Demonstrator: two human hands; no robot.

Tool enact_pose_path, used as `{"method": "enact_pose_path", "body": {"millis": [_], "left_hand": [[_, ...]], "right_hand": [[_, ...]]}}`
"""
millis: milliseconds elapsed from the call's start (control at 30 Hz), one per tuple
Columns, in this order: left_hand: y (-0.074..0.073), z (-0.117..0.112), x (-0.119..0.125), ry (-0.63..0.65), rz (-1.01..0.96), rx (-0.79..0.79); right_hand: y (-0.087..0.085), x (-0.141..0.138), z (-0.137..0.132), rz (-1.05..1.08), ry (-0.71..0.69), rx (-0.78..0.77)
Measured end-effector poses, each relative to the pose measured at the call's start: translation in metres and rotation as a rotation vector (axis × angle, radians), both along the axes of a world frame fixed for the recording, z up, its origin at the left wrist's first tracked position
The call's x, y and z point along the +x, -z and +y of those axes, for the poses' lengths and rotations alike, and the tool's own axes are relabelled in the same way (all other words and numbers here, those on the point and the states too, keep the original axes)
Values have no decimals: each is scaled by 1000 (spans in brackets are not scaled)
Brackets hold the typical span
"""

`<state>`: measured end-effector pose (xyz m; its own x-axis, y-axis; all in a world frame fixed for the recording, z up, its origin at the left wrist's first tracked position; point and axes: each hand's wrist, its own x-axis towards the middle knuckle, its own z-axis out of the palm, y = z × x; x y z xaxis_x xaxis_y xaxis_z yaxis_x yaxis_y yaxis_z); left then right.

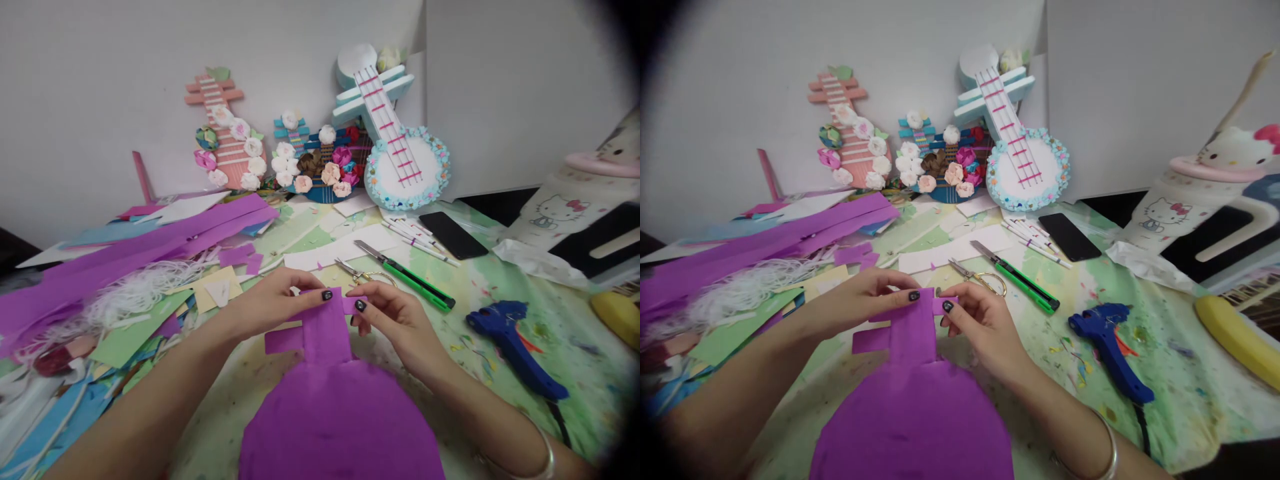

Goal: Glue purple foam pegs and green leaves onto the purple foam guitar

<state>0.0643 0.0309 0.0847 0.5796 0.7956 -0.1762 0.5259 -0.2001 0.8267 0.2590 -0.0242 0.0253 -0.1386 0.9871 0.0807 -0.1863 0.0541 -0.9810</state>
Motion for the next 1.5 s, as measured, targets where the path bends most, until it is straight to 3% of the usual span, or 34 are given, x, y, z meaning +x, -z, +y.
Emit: {"method": "enact_pose_path", "body": {"millis": [100,433,1500], "left_hand": [[2,4,6,41,0,-31],[13,-3,5,-20,-36,-81],[22,0,4,-27,-23,-154]], "right_hand": [[0,-1,0,3,5,11],[5,-4,-2,19,-1,-44],[10,-7,-4,33,19,-98]]}}
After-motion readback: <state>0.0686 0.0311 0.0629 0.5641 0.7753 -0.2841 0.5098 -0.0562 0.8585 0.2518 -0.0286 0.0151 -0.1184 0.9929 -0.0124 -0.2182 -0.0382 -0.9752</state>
